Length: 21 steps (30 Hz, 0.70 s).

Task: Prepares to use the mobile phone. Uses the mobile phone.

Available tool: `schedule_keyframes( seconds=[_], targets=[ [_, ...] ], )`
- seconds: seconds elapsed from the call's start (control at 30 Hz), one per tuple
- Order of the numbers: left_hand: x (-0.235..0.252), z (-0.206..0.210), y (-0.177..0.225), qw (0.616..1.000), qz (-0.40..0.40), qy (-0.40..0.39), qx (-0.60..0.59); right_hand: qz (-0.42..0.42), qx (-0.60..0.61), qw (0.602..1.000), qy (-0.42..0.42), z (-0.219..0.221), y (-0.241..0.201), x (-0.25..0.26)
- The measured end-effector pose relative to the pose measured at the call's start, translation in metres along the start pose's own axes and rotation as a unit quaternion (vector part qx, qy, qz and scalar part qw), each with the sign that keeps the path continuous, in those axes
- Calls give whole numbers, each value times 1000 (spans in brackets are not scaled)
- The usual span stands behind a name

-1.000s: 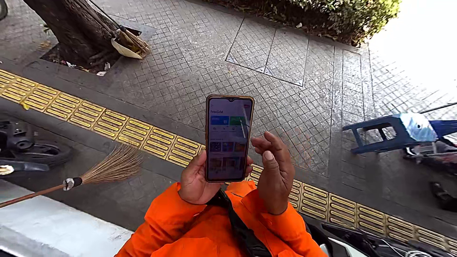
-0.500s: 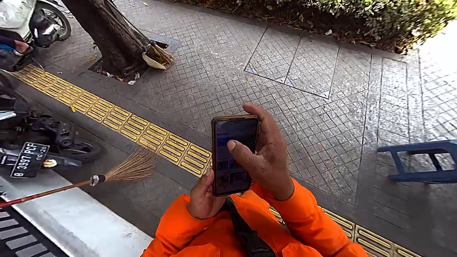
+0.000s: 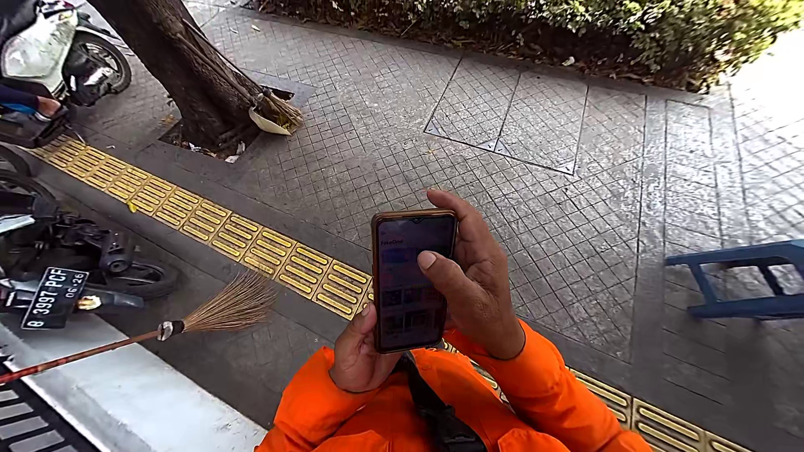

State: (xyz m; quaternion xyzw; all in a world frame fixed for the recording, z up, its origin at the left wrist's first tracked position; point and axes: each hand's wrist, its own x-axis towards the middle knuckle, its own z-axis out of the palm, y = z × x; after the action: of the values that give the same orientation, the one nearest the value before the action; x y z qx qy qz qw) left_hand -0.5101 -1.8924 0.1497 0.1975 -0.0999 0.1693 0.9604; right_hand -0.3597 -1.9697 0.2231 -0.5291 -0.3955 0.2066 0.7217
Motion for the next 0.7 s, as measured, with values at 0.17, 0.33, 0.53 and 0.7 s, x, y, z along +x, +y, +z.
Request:
schedule_keyframes(
  seconds=[0.17, 0.33, 0.53, 0.7],
  targets=[
    [6, 10, 0, 999, -23, -33, -21, -27, 25, 999, -23, -10, -8, -5],
    [10, 19, 2, 998, -29, -43, -37, -55, 21, 998, -26, -15, -12, -8],
    [13, 23, 1, 997, -44, -47, -45, -76, 20, 997, -17, -19, -15, -11],
    [16, 27, 3, 997, -56, -44, -31, -75, 49, 996, -19, -22, -17, -13]
  ],
)
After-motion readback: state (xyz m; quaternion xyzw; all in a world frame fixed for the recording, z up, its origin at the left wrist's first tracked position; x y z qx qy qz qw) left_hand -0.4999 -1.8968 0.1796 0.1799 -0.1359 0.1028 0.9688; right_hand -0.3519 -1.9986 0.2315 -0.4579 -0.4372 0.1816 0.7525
